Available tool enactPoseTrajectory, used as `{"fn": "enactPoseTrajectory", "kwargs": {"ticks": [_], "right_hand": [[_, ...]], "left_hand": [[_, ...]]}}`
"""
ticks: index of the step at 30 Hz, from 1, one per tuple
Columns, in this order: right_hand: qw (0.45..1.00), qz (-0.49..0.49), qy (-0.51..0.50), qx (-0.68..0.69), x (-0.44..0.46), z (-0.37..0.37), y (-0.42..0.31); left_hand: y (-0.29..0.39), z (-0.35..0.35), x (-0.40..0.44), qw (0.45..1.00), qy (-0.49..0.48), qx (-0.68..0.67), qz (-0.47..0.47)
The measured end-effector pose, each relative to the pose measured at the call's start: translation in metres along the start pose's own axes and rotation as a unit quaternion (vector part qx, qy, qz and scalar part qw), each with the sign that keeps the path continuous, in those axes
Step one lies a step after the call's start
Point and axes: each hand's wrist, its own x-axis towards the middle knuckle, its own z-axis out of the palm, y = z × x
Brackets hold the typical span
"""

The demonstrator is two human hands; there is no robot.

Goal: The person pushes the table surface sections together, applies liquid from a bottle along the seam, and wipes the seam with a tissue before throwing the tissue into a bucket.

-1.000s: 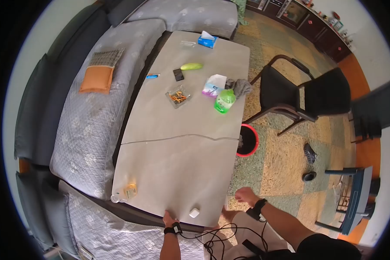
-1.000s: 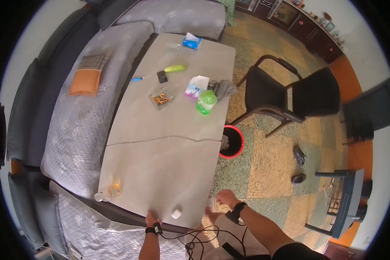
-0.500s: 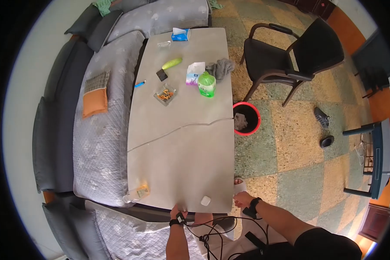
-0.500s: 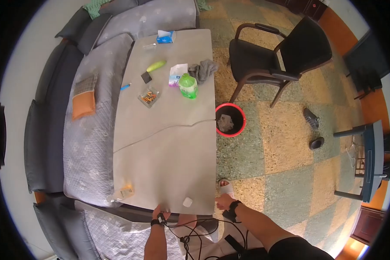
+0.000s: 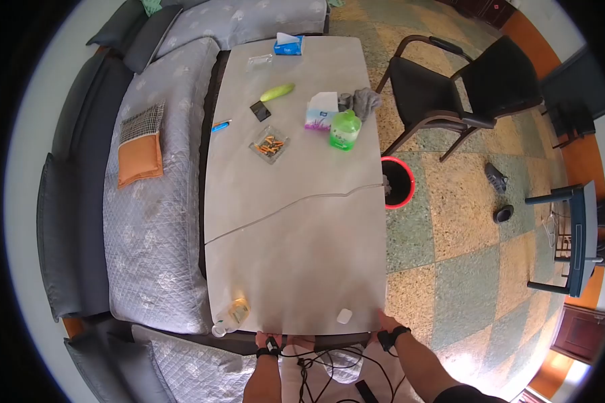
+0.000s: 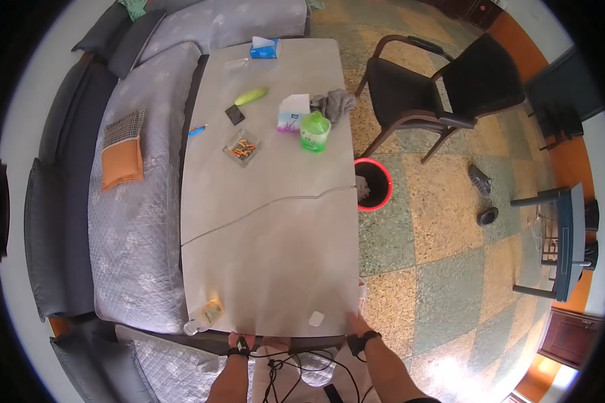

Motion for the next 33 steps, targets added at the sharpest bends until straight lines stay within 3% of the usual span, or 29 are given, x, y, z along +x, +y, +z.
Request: {"fn": "enactPoseTrajectory", "kwargs": {"ticks": [2, 3, 4, 5, 6, 7, 12, 13, 14, 15, 17, 24, 27, 29, 33], "right_hand": [[0.981, 0.161, -0.025, 0.105, -0.028, 0.015, -0.012], [0.958, 0.241, -0.025, 0.151, -0.045, 0.023, -0.023], [0.920, 0.236, -0.034, 0.310, -0.033, 0.031, 0.004], [0.858, 0.225, -0.042, 0.460, -0.022, 0.033, 0.022], [0.860, 0.228, -0.044, 0.454, -0.017, 0.033, 0.024], [0.856, 0.208, -0.036, 0.472, -0.017, 0.037, 0.027], [0.865, 0.206, -0.056, 0.454, -0.016, 0.032, 0.032], [0.843, 0.190, -0.081, 0.497, -0.009, 0.031, 0.042], [0.818, 0.173, -0.103, 0.539, -0.006, 0.029, 0.051], [0.819, 0.178, -0.098, 0.536, -0.006, 0.025, 0.059], [0.838, 0.200, -0.086, 0.501, -0.003, 0.022, 0.054], [0.803, 0.222, -0.086, 0.546, -0.022, 0.036, 0.028], [0.811, 0.189, -0.096, 0.545, -0.033, 0.043, 0.021], [0.870, 0.199, -0.011, 0.452, -0.038, 0.044, 0.012], [0.877, 0.190, -0.005, 0.440, -0.029, 0.043, 0.023]], "left_hand": [[-0.001, -0.001, -0.007, 0.992, -0.013, 0.127, -0.010], [0.003, 0.000, -0.008, 0.930, -0.128, -0.343, -0.012], [0.009, 0.003, -0.008, 0.648, -0.210, -0.732, -0.006], [0.032, 0.009, -0.012, 0.647, -0.204, -0.735, -0.005], [0.065, 0.016, -0.018, 0.712, -0.012, -0.688, -0.138], [0.086, 0.018, -0.025, 0.734, 0.179, -0.599, -0.266], [0.091, 0.012, -0.029, 0.735, 0.200, -0.588, -0.270], [0.091, 0.012, -0.027, 0.733, 0.212, -0.588, -0.268], [0.071, 0.005, -0.021, 0.731, 0.213, -0.588, -0.273], [0.038, -0.005, -0.013, 0.740, 0.196, -0.596, -0.242], [0.036, -0.011, -0.010, 0.743, 0.181, -0.609, -0.210], [0.073, -0.038, -0.009, 0.709, 0.180, -0.617, -0.291], [0.064, -0.044, -0.006, 0.701, 0.166, -0.614, -0.323], [0.065, -0.044, -0.003, 0.716, 0.156, -0.602, -0.318], [0.061, -0.039, -0.002, 0.720, 0.183, -0.592, -0.313]]}}
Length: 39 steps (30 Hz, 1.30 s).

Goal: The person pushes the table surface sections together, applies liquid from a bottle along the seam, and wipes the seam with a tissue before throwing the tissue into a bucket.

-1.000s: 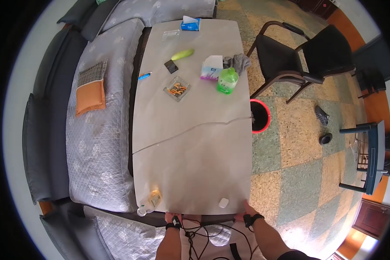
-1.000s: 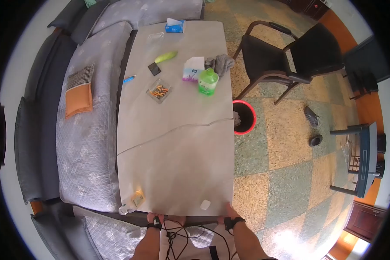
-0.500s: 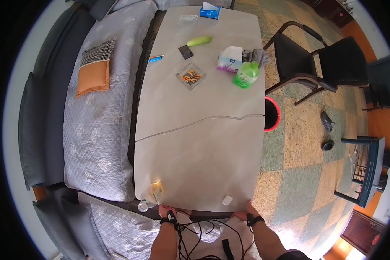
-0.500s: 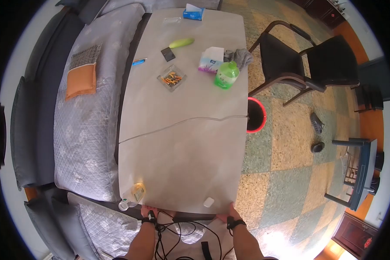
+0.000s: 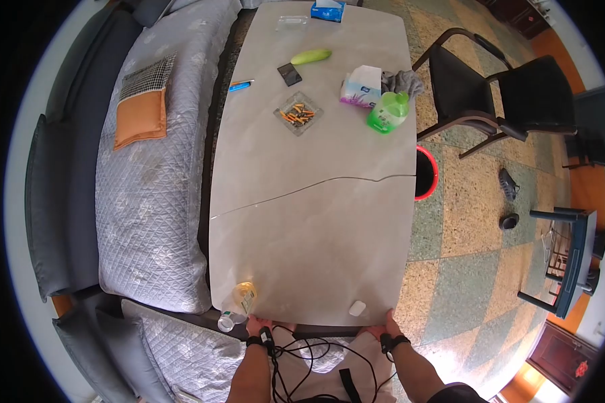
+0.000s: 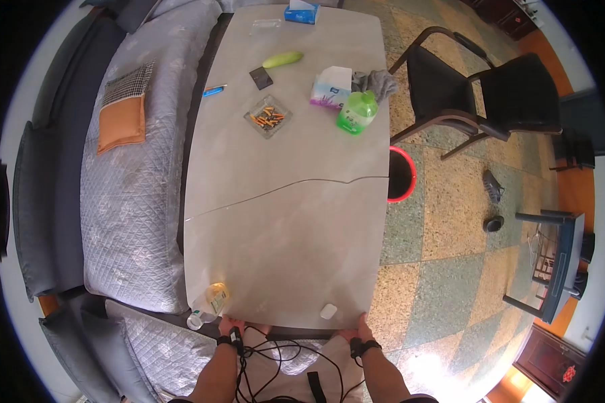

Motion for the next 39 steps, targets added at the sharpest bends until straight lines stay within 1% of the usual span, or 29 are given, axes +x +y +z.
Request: {"fn": "enactPoseTrajectory", "kwargs": {"ticks": [1, 2, 3, 5, 6, 8, 9, 11, 15, 17, 18, 20, 21, 23, 24, 26, 27, 29, 30, 32, 33, 34, 36, 37, 39], "right_hand": [[0.999, 0.010, -0.031, 0.024, 0.006, -0.006, -0.001], [0.997, 0.019, -0.060, 0.049, 0.011, -0.014, -0.001], [0.997, 0.019, -0.057, 0.048, 0.015, -0.022, 0.002], [0.993, 0.023, -0.107, 0.050, 0.023, -0.027, 0.003], [0.993, 0.023, -0.107, 0.049, 0.023, -0.025, 0.001], [0.998, -0.006, -0.062, 0.009, 0.015, -0.016, 0.000], [0.998, -0.005, -0.060, 0.010, 0.011, -0.013, -0.001], [1.000, 0.007, 0.006, -0.030, 0.000, -0.005, -0.004], [1.000, 0.005, 0.010, -0.026, -0.007, 0.010, -0.003], [1.000, -0.001, 0.000, 0.022, -0.012, 0.013, -0.003], [1.000, 0.001, 0.000, 0.022, -0.017, 0.017, -0.002], [0.999, -0.017, 0.046, 0.019, -0.034, 0.042, -0.006], [0.999, -0.017, 0.046, 0.017, -0.034, 0.043, -0.005], [0.997, -0.016, 0.074, 0.011, -0.030, 0.041, -0.004], [0.997, -0.015, 0.073, 0.007, -0.024, 0.035, -0.002], [0.999, -0.030, 0.043, 0.011, -0.007, 0.020, 0.001], [0.999, -0.032, 0.042, 0.011, -0.003, 0.021, 0.000], [0.997, -0.035, 0.067, -0.018, -0.002, 0.015, 0.002], [0.996, -0.041, 0.072, -0.013, 0.010, 0.001, 0.008], [0.998, -0.037, -0.028, 0.041, 0.040, -0.030, 0.014], [0.998, -0.048, 0.028, -0.012, 0.039, -0.027, 0.012], [0.998, -0.055, 0.031, -0.007, 0.034, -0.020, 0.011], [0.994, -0.066, -0.035, 0.075, 0.018, 0.000, 0.012], [0.994, -0.071, -0.037, 0.079, 0.020, -0.002, 0.008], [0.997, -0.013, 0.042, -0.059, 0.029, -0.020, 0.005]], "left_hand": [[-0.001, -0.016, 0.019, 1.000, -0.013, -0.010, 0.011], [-0.004, -0.020, 0.020, 0.999, -0.025, -0.021, 0.022], [-0.007, -0.024, 0.021, 0.999, -0.022, -0.021, 0.019], [-0.005, -0.003, -0.001, 1.000, -0.016, 0.006, 0.003], [-0.005, 0.003, -0.006, 1.000, -0.017, 0.005, 0.003], [-0.005, 0.005, -0.009, 1.000, 0.019, -0.007, 0.003], [-0.005, 0.006, -0.011, 1.000, 0.020, -0.005, 0.002], [-0.005, -0.001, -0.006, 0.999, -0.018, -0.031, 0.011], [-0.003, -0.013, 0.006, 0.999, -0.029, -0.022, 0.011], [-0.004, -0.016, 0.006, 0.995, -0.096, -0.009, 0.022], [-0.003, -0.013, 0.001, 0.995, -0.095, -0.009, 0.023], [0.000, -0.001, -0.011, 0.994, -0.105, -0.014, -0.001], [0.002, 0.005, -0.014, 0.994, -0.104, -0.015, -0.001], [0.005, 0.004, -0.015, 0.996, -0.077, 0.036, -0.013], [0.004, 0.004, -0.015, 0.996, -0.076, 0.033, -0.012], [0.002, -0.003, -0.002, 0.991, -0.131, 0.029, 0.000], [0.003, -0.003, -0.003, 0.991, -0.133, 0.029, 0.000], [-0.001, -0.005, -0.004, 0.981, -0.188, 0.046, 0.020], [-0.002, -0.006, -0.006, 0.980, -0.191, 0.048, 0.011], [-0.002, 0.002, -0.006, 0.994, -0.113, 0.000, 0.004], [-0.003, 0.001, -0.008, 0.994, -0.106, 0.007, 0.011], [-0.004, 0.017, -0.024, 0.998, -0.060, -0.024, 0.008], [-0.008, 0.005, -0.015, 0.992, -0.116, 0.010, 0.047], [-0.008, 0.010, -0.017, 0.992, -0.121, 0.013, 0.045], [-0.006, 0.015, -0.028, 0.994, -0.101, 0.020, 0.036]]}}
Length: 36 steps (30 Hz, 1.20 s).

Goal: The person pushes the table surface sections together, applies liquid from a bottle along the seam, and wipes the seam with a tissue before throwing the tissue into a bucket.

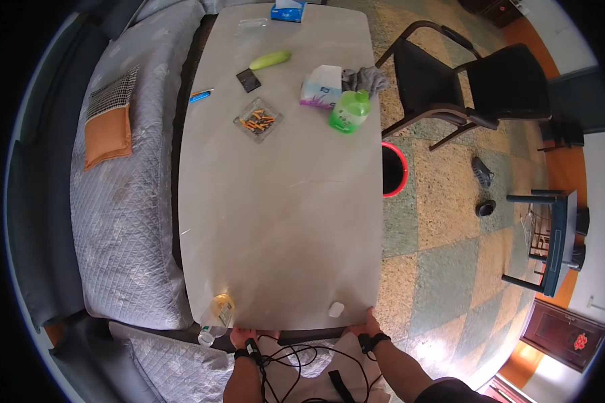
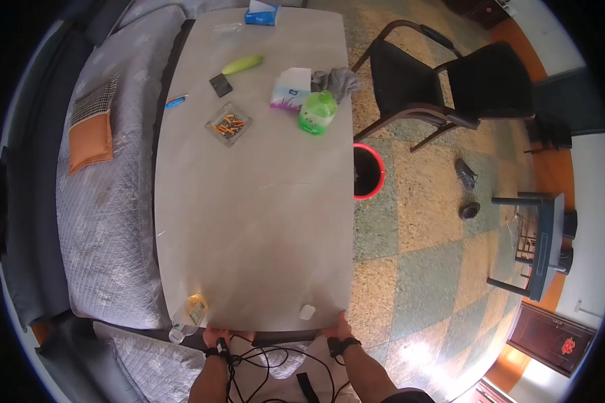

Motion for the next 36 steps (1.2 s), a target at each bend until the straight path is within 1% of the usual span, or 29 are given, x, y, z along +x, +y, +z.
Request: {"fn": "enactPoseTrajectory", "kwargs": {"ticks": [1, 3, 4, 6, 7, 8, 9, 10, 12, 13, 14, 15, 16, 17, 19, 20, 21, 22, 23, 24, 26, 28, 31, 33, 34, 35, 36], "right_hand": [[1.000, -0.002, 0.002, 0.005, -0.004, 0.002, 0.000], [0.999, -0.015, 0.002, 0.047, -0.021, 0.018, -0.002], [0.999, -0.015, 0.002, 0.049, -0.031, 0.025, -0.007], [0.998, -0.005, 0.053, 0.035, -0.044, 0.039, -0.013], [0.998, -0.002, 0.051, 0.035, -0.045, 0.042, -0.014], [0.999, -0.006, 0.027, 0.036, -0.040, 0.035, -0.012], [0.999, -0.011, 0.005, 0.038, -0.034, 0.029, -0.010], [0.999, -0.011, 0.003, 0.040, -0.012, 0.013, 0.002], [0.994, -0.049, -0.044, 0.087, 0.036, -0.020, 0.021], [0.993, -0.056, -0.039, 0.093, 0.031, -0.017, 0.016], [0.998, -0.033, 0.020, 0.050, 0.022, -0.005, 0.010], [0.997, -0.008, 0.079, 0.007, 0.012, 0.005, 0.005], [0.997, -0.010, 0.082, 0.010, 0.004, 0.009, 0.002], [0.997, -0.017, 0.077, 0.001, -0.005, 0.013, 0.001], [0.997, -0.025, 0.073, -0.009, -0.008, 0.009, 0.000], [0.998, -0.007, 0.064, -0.012, -0.001, 0.002, -0.001], [0.998, 0.011, 0.055, -0.015, 0.005, -0.005, -0.001], [0.998, 0.013, 0.050, -0.048, 0.001, -0.009, -0.008], [0.994, -0.004, 0.049, -0.100, -0.008, -0.010, -0.021], [0.983, -0.035, 0.056, -0.170, -0.020, -0.009, -0.037], [0.945, -0.106, 0.081, -0.299, -0.042, -0.010, -0.069], [0.896, -0.184, 0.109, -0.389, -0.055, -0.013, -0.104], [0.821, -0.296, 0.134, -0.471, -0.053, -0.007, -0.169], [0.756, -0.373, 0.119, -0.525, -0.046, 0.010, -0.218], [0.675, -0.427, 0.093, -0.595, -0.032, 0.015, -0.251], [0.589, -0.471, 0.067, -0.653, -0.021, 0.013, -0.272], [0.613, -0.482, 0.064, -0.623, -0.041, 0.027, -0.292]], "left_hand": [[-0.002, 0.002, 0.001, 1.000, -0.003, 0.003, -0.004], [-0.004, 0.000, 0.000, 0.999, 0.045, 0.009, -0.007], [-0.006, -0.008, 0.007, 0.999, 0.045, 0.011, -0.008], [-0.009, -0.030, 0.027, 1.000, 0.015, 0.025, -0.004], [-0.004, -0.026, 0.023, 1.000, 0.016, 0.025, 0.000], [0.001, -0.018, 0.016, 0.868, 0.036, 0.481, 0.115], [0.006, -0.010, 0.010, 0.530, 0.049, 0.823, 0.201], [0.009, -0.010, 0.009, 0.528, 0.048, 0.824, 0.202], [0.009, -0.016, 0.017, 0.465, 0.066, 0.845, 0.254], [0.004, -0.034, 0.031, 0.465, 0.055, 0.846, 0.255], [-0.002, -0.060, 0.049, 0.467, 0.055, 0.838, 0.277], [-0.007, -0.071, 0.058, 0.469, 0.057, 0.829, 0.299], [0.003, -0.035, 0.028, 0.491, 0.078, 0.838, 0.226], [0.004, -0.024, 0.019, 0.490, 0.075, 0.839, 0.225], [0.002, -0.015, 0.008, 0.545, 0.051, 0.805, 0.230], [-0.003, -0.029, 0.019, 0.553, 0.052, 0.798, 0.233], [-0.008, -0.041, 0.030, 0.579, 0.044, 0.778, 0.239], [-0.013, -0.064, 0.053, 0.634, 0.038, 0.732, 0.246], [-0.020, -0.082, 0.070, 0.716, 0.017, 0.649, 0.257], [-0.024, -0.086, 0.079, 0.768, 0.001, 0.580, 0.271], [-0.024, -0.070, 0.076, 0.676, 0.019, 0.705, 0.214], [-0.024, -0.055, 0.068, 0.561, 0.043, 0.812, 0.153], [-0.040, 0.008, -0.002, 0.473, 0.039, 0.854, 0.216], [-0.051, 0.012, 0.010, 0.469, 0.057, 0.856, 0.212], [-0.060, -0.001, 0.006, 0.459, 0.065, 0.863, 0.199], [-0.080, 0.003, -0.013, 0.476, 0.110, 0.849, 0.202], [-0.087, 0.016, -0.031, 0.330, 0.009, 0.913, 0.238]]}}
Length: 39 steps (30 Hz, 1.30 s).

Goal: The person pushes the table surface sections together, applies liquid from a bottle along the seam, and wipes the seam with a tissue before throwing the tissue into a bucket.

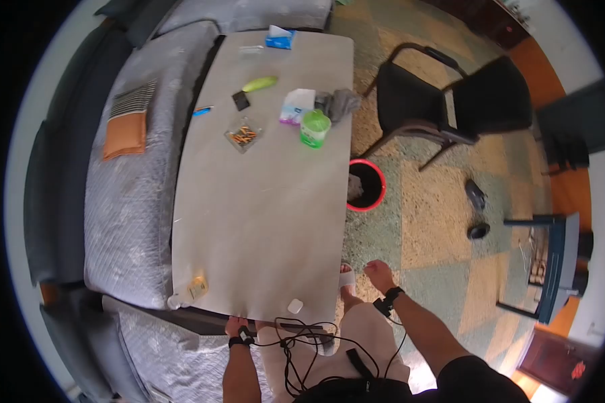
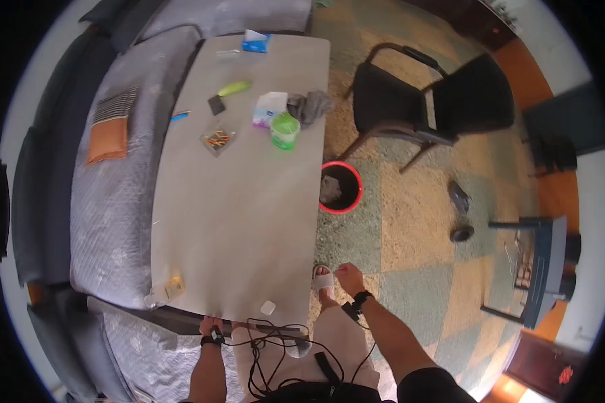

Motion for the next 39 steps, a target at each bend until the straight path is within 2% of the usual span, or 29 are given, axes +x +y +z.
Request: {"fn": "enactPoseTrajectory", "kwargs": {"ticks": [1, 3, 5, 6, 7, 8, 9, 10, 13, 15, 16, 19, 20, 21, 22, 23, 24, 25, 26, 27, 28, 29, 30, 31, 33, 34, 36, 38, 39], "right_hand": [[0.999, 0.004, 0.017, 0.032, 0.008, -0.026, -0.019], [0.999, -0.016, 0.007, 0.049, 0.030, -0.066, -0.032], [0.998, -0.066, 0.005, 0.014, 0.057, -0.099, -0.034], [0.997, -0.075, 0.011, 0.005, 0.071, -0.114, -0.038], [0.997, -0.081, 0.019, -0.004, 0.081, -0.128, -0.047], [0.996, -0.081, 0.024, 0.005, 0.087, -0.141, -0.058], [0.996, -0.086, 0.030, 0.003, 0.091, -0.153, -0.072], [0.994, -0.100, 0.041, -0.006, 0.093, -0.164, -0.086], [0.991, -0.130, 0.035, 0.005, 0.106, -0.178, -0.111], [0.988, -0.148, 0.017, 0.033, 0.120, -0.180, -0.134], [0.986, -0.159, 0.000, 0.057, 0.124, -0.181, -0.146], [0.978, -0.186, -0.024, 0.091, 0.162, -0.175, -0.178], [0.975, -0.196, -0.029, 0.103, 0.176, -0.169, -0.187], [0.974, -0.197, -0.041, 0.104, 0.194, -0.162, -0.198], [0.965, -0.235, -0.013, 0.112, 0.214, -0.157, -0.215], [0.955, -0.271, 0.013, 0.120, 0.237, -0.150, -0.230], [0.955, -0.271, -0.006, 0.119, 0.262, -0.138, -0.242], [0.933, -0.328, 0.036, 0.144, 0.291, -0.122, -0.257], [0.909, -0.373, 0.074, 0.169, 0.311, -0.102, -0.262], [0.917, -0.362, 0.050, 0.163, 0.319, -0.087, -0.261], [0.910, -0.376, 0.070, 0.162, 0.331, -0.080, -0.278], [0.901, -0.393, 0.090, 0.159, 0.340, -0.073, -0.296], [0.905, -0.390, 0.075, 0.151, 0.342, -0.069, -0.306], [0.906, -0.371, 0.039, 0.197, 0.344, -0.067, -0.315], [0.909, -0.346, 0.004, 0.231, 0.350, -0.063, -0.324], [0.909, -0.326, 0.001, 0.261, 0.352, -0.060, -0.327], [0.891, -0.329, -0.014, 0.312, 0.361, -0.054, -0.325], [0.891, -0.346, -0.041, 0.290, 0.359, -0.066, -0.327], [0.889, -0.360, -0.059, 0.276, 0.355, -0.079, -0.329]], "left_hand": [[0.016, -0.013, -0.017, 0.982, -0.017, 0.128, 0.137], [0.065, -0.025, -0.048, 0.963, -0.062, 0.209, 0.160], [0.094, -0.020, -0.069, 0.974, -0.053, 0.173, 0.139], [0.103, -0.012, -0.072, 0.990, -0.029, 0.088, 0.108], [0.103, 0.025, -0.069, 0.996, 0.006, -0.083, 0.040], [0.101, 0.060, -0.064, 0.954, 0.053, -0.295, -0.024], [0.109, 0.085, -0.062, 0.857, 0.108, -0.500, -0.061], [0.121, 0.089, -0.064, 0.752, 0.164, -0.635, -0.069], [0.157, 0.110, -0.064, 0.767, 0.191, -0.605, -0.095], [0.163, 0.117, -0.067, 0.865, 0.078, -0.484, -0.104], [0.168, 0.113, -0.069, 0.897, 0.045, -0.431, -0.089], [0.188, 0.108, -0.076, 0.917, -0.001, -0.390, -0.081], [0.195, 0.114, -0.078, 0.893, 0.003, -0.437, -0.105], [0.202, 0.120, -0.079, 0.845, 0.011, -0.517, -0.138], [0.208, 0.123, -0.075, 0.762, 0.030, -0.623, -0.173], [0.214, 0.124, -0.073, 0.732, 0.038, -0.655, -0.184], [0.220, 0.127, -0.071, 0.893, 0.059, -0.429, -0.124], [0.230, 0.122, -0.064, 0.981, 0.068, -0.172, -0.057], [0.244, 0.102, -0.064, 0.963, 0.119, -0.232, -0.063], [0.261, 0.084, -0.079, 0.941, 0.164, -0.287, -0.067], [0.273, 0.078, -0.073, 0.913, 0.154, -0.352, -0.134], [0.288, 0.078, -0.067, 0.815, 0.136, -0.508, -0.244], [0.302, 0.075, -0.060, 0.669, 0.148, -0.647, -0.335], [0.316, 0.064, -0.052, 0.551, 0.168, -0.706, -0.413], [0.336, 0.037, -0.045, 0.593, 0.133, -0.622, -0.494], [0.345, 0.028, -0.042, 0.631, 0.105, -0.529, -0.557], [0.357, 0.011, -0.033, 0.612, 0.089, -0.527, -0.582], [0.371, 0.008, -0.027, 0.586, 0.074, -0.527, -0.610], [0.376, 0.008, -0.025, 0.597, 0.100, -0.500, -0.619]]}}
